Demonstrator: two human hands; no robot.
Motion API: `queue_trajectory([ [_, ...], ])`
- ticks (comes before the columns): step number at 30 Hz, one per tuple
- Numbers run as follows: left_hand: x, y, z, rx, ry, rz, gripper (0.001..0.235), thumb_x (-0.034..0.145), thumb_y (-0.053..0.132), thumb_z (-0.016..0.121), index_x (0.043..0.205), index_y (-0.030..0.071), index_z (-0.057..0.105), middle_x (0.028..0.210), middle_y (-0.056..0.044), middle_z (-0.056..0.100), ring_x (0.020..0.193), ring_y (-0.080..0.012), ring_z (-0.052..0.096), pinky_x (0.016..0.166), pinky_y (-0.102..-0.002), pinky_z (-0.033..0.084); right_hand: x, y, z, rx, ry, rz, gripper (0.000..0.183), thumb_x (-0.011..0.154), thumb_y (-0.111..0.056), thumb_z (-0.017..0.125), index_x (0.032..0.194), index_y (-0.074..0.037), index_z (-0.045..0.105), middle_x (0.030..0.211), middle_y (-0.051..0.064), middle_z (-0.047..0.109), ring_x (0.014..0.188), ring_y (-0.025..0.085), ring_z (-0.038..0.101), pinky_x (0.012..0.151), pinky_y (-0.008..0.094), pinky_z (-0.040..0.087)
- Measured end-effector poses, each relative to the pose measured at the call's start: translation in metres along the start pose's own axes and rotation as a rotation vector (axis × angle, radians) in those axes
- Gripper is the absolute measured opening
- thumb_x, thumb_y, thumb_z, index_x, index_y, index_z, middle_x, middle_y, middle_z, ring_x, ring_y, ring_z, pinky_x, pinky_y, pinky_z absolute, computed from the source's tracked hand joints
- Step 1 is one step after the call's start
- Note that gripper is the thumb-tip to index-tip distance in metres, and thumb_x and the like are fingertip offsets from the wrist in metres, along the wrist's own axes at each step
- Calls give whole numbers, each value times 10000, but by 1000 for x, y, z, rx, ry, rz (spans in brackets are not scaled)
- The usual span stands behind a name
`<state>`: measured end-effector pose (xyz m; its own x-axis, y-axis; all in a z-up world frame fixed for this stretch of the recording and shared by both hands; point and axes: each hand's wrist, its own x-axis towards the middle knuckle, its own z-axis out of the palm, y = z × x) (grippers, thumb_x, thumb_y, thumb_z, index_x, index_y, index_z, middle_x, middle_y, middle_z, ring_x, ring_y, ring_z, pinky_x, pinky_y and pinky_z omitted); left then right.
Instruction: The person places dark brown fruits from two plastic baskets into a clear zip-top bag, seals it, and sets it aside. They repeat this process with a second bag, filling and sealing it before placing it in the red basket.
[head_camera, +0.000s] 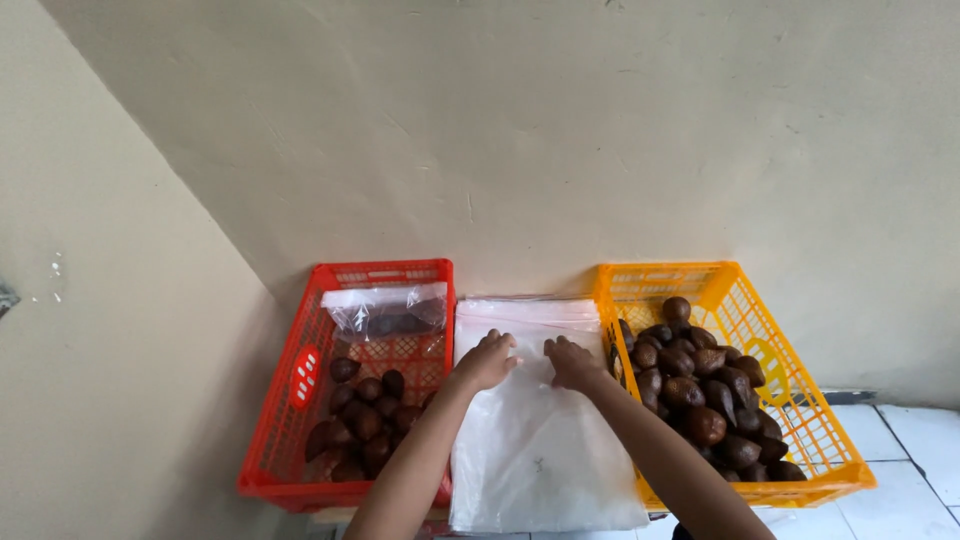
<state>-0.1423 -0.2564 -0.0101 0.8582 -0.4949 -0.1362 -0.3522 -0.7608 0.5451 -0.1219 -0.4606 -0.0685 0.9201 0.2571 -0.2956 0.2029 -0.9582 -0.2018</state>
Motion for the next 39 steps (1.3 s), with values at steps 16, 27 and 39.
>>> queue_trajectory([
  [16, 27, -20, -13, -81, 297, 23, 297, 898, 112, 607, 1164, 61, 485, 1099, -169, 480, 1121, -413, 553, 875, -499, 528, -23, -18, -49, 26, 264, 325, 378, 905, -142, 634, 1239, -39, 492, 1435, 273, 238, 988, 438, 660, 770, 445, 606],
  [27, 23, -15, -14, 29, 246, -35, 387, 892, 178, 650, 1235, 112, 483, 1157, -125, 508, 1161, -336, 525, 918, -484, 476, 22, 10, -15, -303, 234, 152, 506, 844, -141, 678, 1294, -180, 452, 1222, 70, 555, 1209, 291, 510, 960, 475, 457],
  [39, 16, -1, -25, 144, 435, 152, 447, 844, 149, 687, 1266, 136, 540, 1182, -97, 534, 1186, -312, 497, 975, -477, 415, 8, 37, -44, -126, 519, 39, 175, 890, -81, 583, 984, -202, 668, 843, 20, 740, 868, 244, 714, 930, 477, 507],
])
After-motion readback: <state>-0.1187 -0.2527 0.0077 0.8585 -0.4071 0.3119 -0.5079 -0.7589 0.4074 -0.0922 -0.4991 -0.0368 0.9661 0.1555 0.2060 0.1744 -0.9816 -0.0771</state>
